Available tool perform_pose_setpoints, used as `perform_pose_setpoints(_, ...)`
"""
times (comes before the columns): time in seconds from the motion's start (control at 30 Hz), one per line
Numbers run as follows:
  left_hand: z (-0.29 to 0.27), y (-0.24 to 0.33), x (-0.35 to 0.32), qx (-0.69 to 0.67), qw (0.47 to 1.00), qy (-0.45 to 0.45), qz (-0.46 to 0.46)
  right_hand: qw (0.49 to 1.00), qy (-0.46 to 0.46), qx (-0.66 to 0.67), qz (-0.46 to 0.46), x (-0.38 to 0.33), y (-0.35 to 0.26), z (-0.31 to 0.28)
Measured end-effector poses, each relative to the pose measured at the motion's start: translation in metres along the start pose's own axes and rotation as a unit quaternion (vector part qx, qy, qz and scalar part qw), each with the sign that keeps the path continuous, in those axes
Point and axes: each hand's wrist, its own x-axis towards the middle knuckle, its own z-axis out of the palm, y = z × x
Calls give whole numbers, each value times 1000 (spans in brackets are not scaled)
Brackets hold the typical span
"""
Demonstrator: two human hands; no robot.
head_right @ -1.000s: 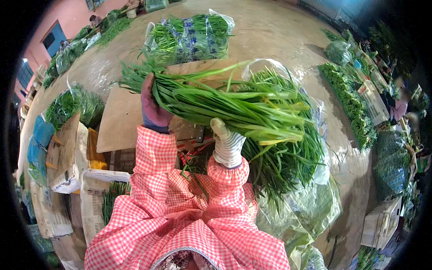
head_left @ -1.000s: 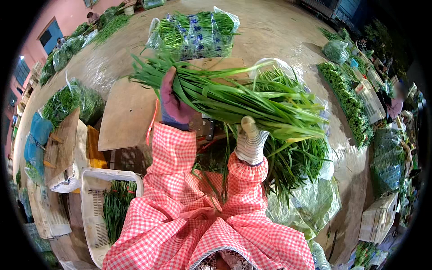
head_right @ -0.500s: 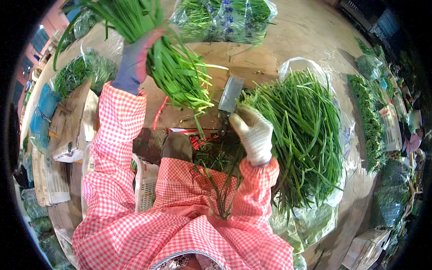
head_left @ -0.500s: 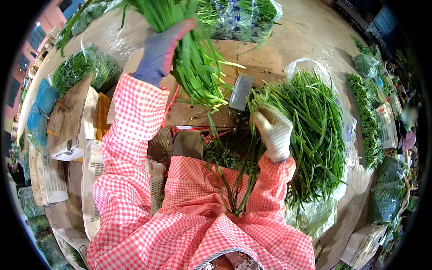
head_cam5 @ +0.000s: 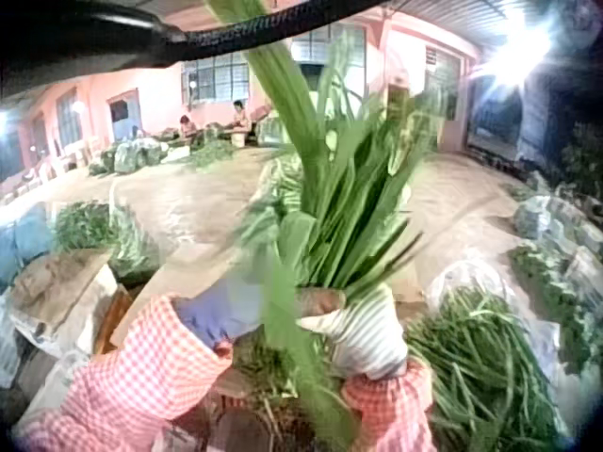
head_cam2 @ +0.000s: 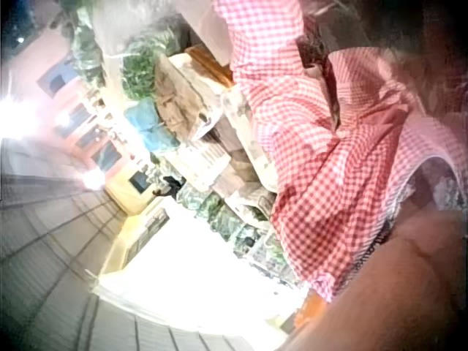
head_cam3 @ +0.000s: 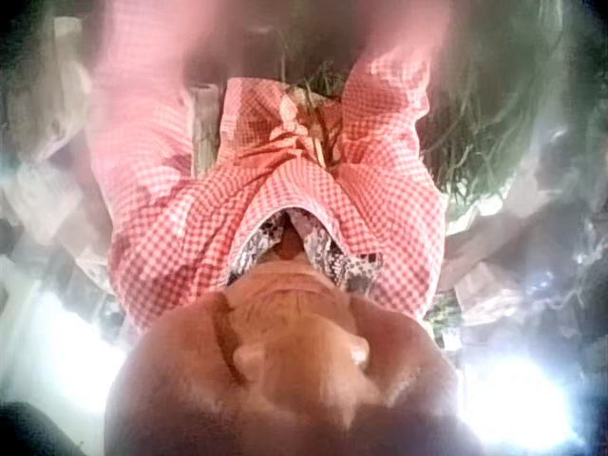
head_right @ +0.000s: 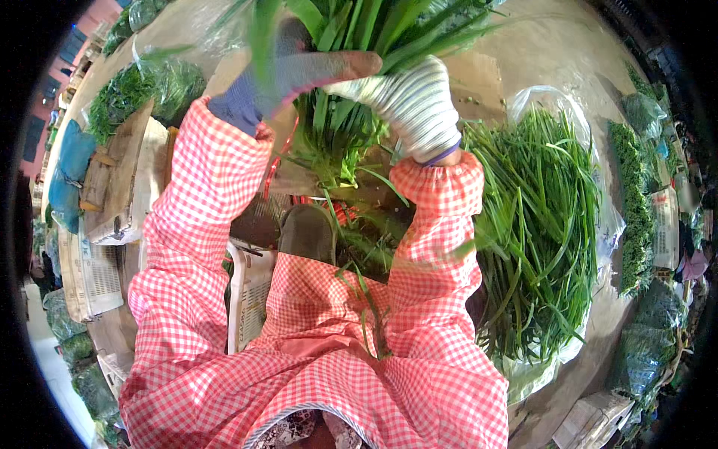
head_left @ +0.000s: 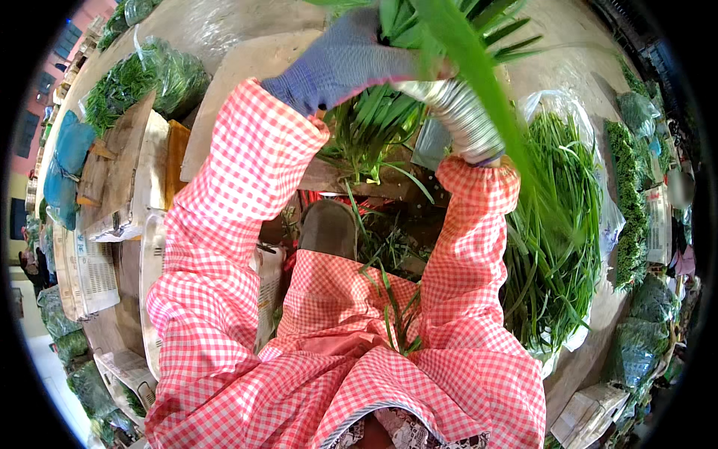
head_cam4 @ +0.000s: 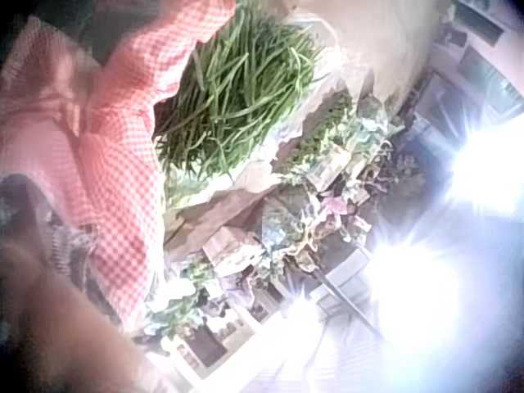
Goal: The person gathers green onions, aligns them into bunches, and secures each with a red rubber band. The person places the finished bundles into a white plastic basket.
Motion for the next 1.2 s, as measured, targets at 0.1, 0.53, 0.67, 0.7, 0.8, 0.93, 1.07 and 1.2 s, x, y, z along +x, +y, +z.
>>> perform_pose_setpoints(0.1, -2, 0, 7, 43, 999, 1, -23, 998, -10, 56, 27, 4, -2, 1)
perform_pose_setpoints(0.53, -3, -38, 16, 62, 992, 83, -70, 981, 24, -180, 72, 7, -20, 35)
perform_pose_setpoints(0.67, -6, -32, 12, 10, 995, 80, -57, 989, 129, -71, 30, 5, -25, 16)
perform_pose_setpoints(0.7, -5, -28, 11, -50, 996, 68, -37, 991, 112, -49, 52, 7, -25, 14)
perform_pose_setpoints(0.8, -3, -17, 9, -43, 999, 15, 0, 995, 60, -76, 26, 15, -23, 13)
perform_pose_setpoints(0.93, -18, -4, 5, 5, 1000, 2, -4, 998, 66, -24, 9, 26, -31, 9)
perform_pose_setpoints(1.07, -41, -4, 2, 22, 997, -25, -71, 974, 89, 208, 30, 31, -40, 4)
perform_pose_setpoints(1.2, -42, -20, -5, 8, 1000, -6, -5, 999, 29, -41, -4, 37, -37, 25)
